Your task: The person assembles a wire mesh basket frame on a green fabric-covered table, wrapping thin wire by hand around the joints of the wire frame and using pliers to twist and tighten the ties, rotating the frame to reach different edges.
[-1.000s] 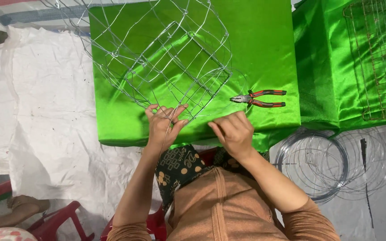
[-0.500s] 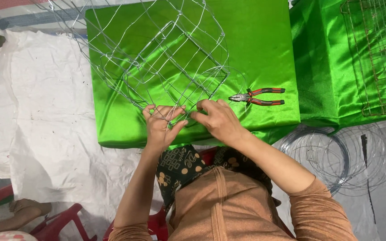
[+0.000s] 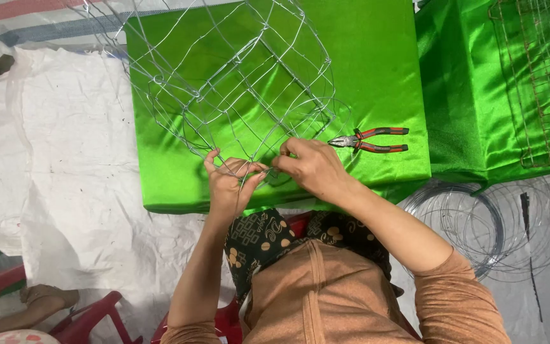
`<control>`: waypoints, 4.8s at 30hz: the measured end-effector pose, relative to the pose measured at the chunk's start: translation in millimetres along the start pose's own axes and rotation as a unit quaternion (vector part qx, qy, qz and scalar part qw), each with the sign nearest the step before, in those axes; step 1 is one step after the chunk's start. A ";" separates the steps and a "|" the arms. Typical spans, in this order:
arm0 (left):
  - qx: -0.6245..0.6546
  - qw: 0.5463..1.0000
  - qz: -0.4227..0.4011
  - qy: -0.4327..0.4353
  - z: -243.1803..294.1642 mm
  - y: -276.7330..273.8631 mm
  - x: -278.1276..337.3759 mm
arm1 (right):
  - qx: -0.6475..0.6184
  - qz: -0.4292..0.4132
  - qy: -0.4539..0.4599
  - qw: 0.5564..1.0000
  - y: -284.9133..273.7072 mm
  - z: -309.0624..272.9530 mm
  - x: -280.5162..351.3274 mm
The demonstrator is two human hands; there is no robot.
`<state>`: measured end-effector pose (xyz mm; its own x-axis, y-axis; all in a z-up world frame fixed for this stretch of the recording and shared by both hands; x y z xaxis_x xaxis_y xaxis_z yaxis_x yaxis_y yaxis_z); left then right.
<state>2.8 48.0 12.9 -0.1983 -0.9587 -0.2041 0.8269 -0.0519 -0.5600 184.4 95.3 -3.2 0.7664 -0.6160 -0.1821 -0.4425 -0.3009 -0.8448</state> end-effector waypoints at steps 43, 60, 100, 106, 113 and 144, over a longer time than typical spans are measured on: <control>-0.052 0.996 0.064 0.026 -58.2 50.2 -1.9 | -0.348 0.050 0.267 0.897 13.3 -30.6 29.1; -0.006 0.998 0.045 0.048 -47.8 48.7 -9.0 | -0.464 0.102 0.340 0.811 -37.6 76.8 20.6; 0.068 0.994 0.087 0.026 -33.8 35.8 -19.9 | -0.337 0.044 0.154 0.928 -3.4 64.9 12.6; 0.062 0.994 0.082 0.030 -56.9 35.0 -13.7 | -0.205 0.053 0.087 0.974 -6.1 52.4 -9.4; 0.073 0.993 0.084 0.037 -52.4 33.6 -18.5 | 0.022 0.219 0.148 0.964 -38.0 13.7 50.7; 0.107 0.992 0.060 0.001 -36.5 41.6 -23.4 | -0.729 0.269 0.190 0.600 133.7 53.8 56.7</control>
<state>22.6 78.5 -34.9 -0.0924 -0.9612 -0.2600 0.9373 0.0042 -0.3484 193.7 59.3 -153.6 0.2910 -0.9477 0.1310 -0.7275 -0.1302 0.6737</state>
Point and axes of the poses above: each hand's wrist, its own x-axis away from the middle knuckle, its own y-axis out of the palm, z = x × y, the point moved 5 cm from there along -x, towards the middle knuckle, and after that the axes turned 9 degrees about -z, right-handed, at the moved point
